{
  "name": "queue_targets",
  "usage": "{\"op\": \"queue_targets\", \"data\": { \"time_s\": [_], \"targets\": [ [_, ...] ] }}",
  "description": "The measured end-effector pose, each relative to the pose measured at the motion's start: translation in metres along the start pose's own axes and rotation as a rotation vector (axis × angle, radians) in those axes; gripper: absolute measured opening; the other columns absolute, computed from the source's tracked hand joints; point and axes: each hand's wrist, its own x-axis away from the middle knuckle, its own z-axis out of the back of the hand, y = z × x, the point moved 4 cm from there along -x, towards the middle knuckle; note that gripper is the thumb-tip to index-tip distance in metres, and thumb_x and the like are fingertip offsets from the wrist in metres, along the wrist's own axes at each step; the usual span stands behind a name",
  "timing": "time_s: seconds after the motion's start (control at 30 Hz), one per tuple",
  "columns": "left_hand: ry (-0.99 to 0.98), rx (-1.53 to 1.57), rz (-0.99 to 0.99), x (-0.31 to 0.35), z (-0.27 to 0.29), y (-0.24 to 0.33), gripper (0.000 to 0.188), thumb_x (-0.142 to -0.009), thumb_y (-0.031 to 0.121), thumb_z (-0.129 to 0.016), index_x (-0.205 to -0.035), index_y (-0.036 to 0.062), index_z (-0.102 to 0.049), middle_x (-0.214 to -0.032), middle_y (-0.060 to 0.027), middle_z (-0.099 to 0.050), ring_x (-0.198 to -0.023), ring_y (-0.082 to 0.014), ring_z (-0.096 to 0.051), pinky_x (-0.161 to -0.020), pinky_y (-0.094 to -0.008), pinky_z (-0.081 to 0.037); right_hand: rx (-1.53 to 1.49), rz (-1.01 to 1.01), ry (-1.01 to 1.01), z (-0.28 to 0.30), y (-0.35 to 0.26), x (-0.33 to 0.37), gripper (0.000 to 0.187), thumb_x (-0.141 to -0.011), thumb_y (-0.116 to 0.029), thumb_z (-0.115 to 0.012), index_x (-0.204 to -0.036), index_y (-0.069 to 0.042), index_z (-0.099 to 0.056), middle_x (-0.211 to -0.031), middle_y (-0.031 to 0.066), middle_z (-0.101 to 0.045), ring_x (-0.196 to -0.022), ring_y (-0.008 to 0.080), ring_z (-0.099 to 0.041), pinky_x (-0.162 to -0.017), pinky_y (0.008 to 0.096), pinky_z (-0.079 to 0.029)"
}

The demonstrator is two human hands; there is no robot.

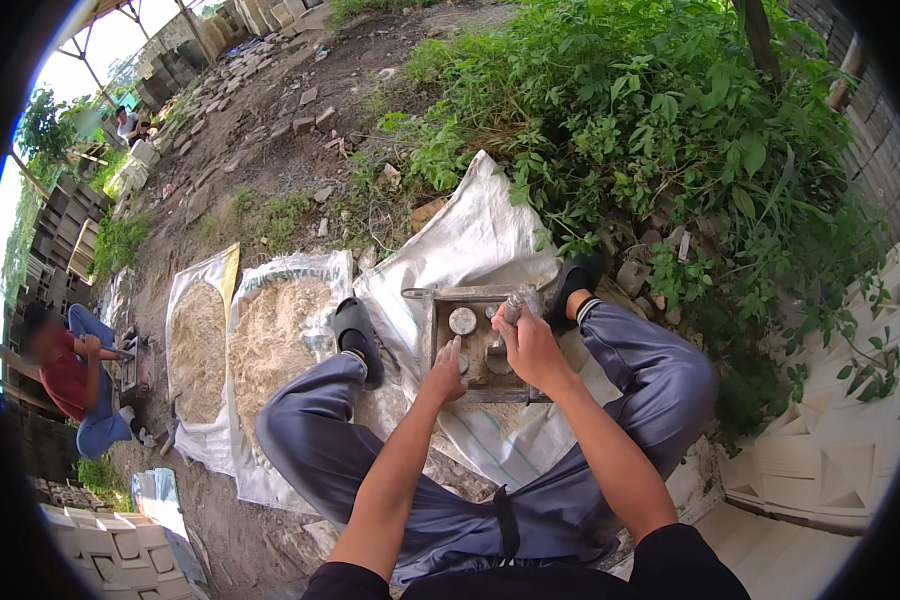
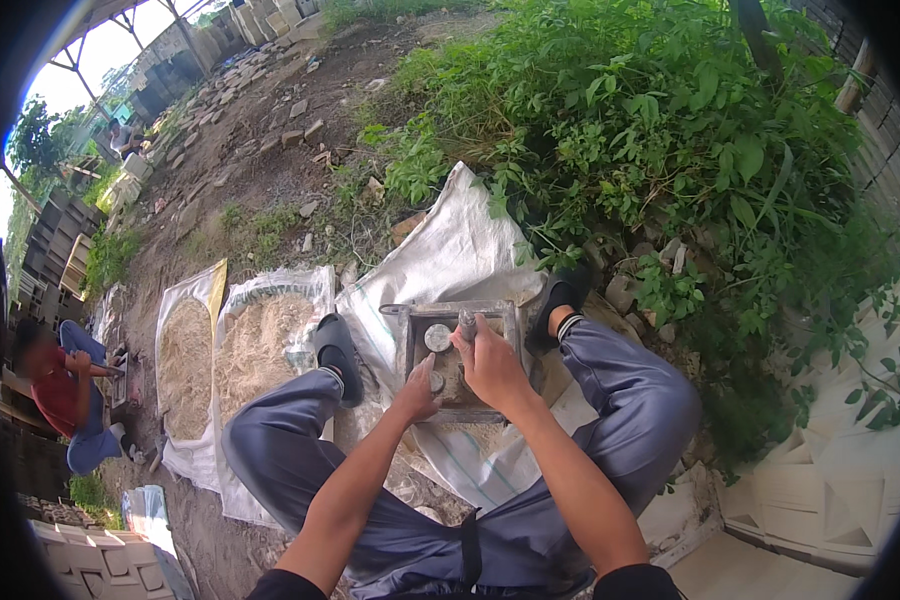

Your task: The person uses a metal rod to tamp down material inside a square mold, ensuring it is packed evenly before smoothing the surface by hand and with the tool.

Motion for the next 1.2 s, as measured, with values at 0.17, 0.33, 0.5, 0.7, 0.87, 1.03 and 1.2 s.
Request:
{"op": "queue_targets", "data": {
  "time_s": [0.17, 0.33, 0.5, 0.7, 0.87, 1.03, 1.2],
  "targets": [
    [-0.027, 0.164, 0.21, -0.002, -0.02, -0.015, 0.108, -0.071, 0.023, -0.077, -0.148, -0.001, -0.005, -0.146, -0.0267, -0.03, -0.136, -0.0414, -0.03, -0.112, -0.0413, -0.032, 0.116, 0.009, -0.028, -0.012, 0.006, 0.004, 0.024, -0.098, -0.023, -0.049, -0.101, 0.001, -0.05, -0.082, 0.0207, -0.064, -0.084, 0.0406, -0.062, -0.07, 0.0463, -0.048],
    [0.21, 0.109, 0.201, -0.003, -0.036, -0.022, 0.11, -0.067, 0.028, -0.08, -0.146, -0.0023, -0.01, -0.137, -0.0266, -0.039, -0.127, -0.0408, -0.04, -0.105, -0.0432, -0.038, 0.101, -0.007, -0.06, -0.011, 0.01, -0.004, 0.027, -0.099, -0.025, -0.047, -0.103, 0.002, -0.05, -0.083, 0.0216, -0.064, -0.083, 0.0407, -0.062, -0.069, 0.0466, -0.048],
    [0.337, 0.087, 0.368, -0.012, -0.024, 0.01, 0.102, -0.064, 0.031, -0.082, -0.14, -0.005, -0.025, -0.126, -0.0235, -0.046, -0.117, -0.0397, -0.046, -0.097, -0.0444, -0.043, 0.1, -0.052, -0.061, -0.005, 0.014, -0.007, 0.031, -0.098, -0.025, -0.048, -0.107, 0.005, -0.05, -0.084, 0.0232, -0.064, -0.084, 0.0415, -0.062, -0.071, 0.0472, -0.049],
    [0.353, 0.123, 0.394, -0.008, -0.034, -0.002, 0.098, -0.061, 0.033, -0.083, -0.134, -0.0088, -0.032, -0.128, -0.0238, -0.046, -0.121, -0.0391, -0.042, -0.098, -0.0443, -0.039, 0.092, -0.004, -0.07, -0.01, -0.009, -0.013, 0.031, -0.097, -0.02, -0.049, -0.109, 0.009, -0.049, -0.088, 0.0237, -0.065, -0.086, 0.0418, -0.062, -0.074, 0.0474, -0.049],
    [0.503, 0.206, 0.341, 0.005, -0.033, 0.0, 0.053, -0.076, 0.003, -0.062, -0.125, -0.0034, -0.041, -0.123, -0.0293, -0.051, -0.113, -0.0408, -0.051, -0.092, -0.0463, -0.044, 0.029, -0.029, -0.084, -0.012, 0.006, -0.014, 0.02, -0.098, -0.016, -0.046, -0.101, 0.004, -0.048, -0.084, 0.0193, -0.064, -0.083, 0.0404, -0.063, -0.073, 0.0445, -0.05],
    [0.392, 0.289, 0.403, 0.007, -0.017, -0.009, 0.046, -0.078, -0.003, -0.056, -0.122, -0.0038, -0.043, -0.105, -0.0314, -0.059, -0.099, -0.0464, -0.057, -0.083, -0.0506, -0.047, 0.023, 0.02, -0.013, -0.016, 0.013, -0.013, 0.019, -0.098, -0.018, -0.046, -0.099, 0.001, -0.047, -0.079, 0.0176, -0.062, -0.078, 0.0394, -0.062, -0.069, 0.0445, -0.049],
    [0.321, 0.218, 0.425, 0.009, -0.01, -0.021, 0.042, -0.079, 0.0, -0.057, -0.119, -0.0015, -0.046, -0.107, -0.0283, -0.059, -0.099, -0.0455, -0.057, -0.081, -0.0506, -0.048, 0.089, 0.036, -0.06, -0.016, 0.005, -0.016, 0.018, -0.099, -0.018, -0.046, -0.099, 0.0, -0.047, -0.078, 0.0178, -0.062, -0.077, 0.0391, -0.062, -0.068, 0.044, -0.048]
  ]
}}
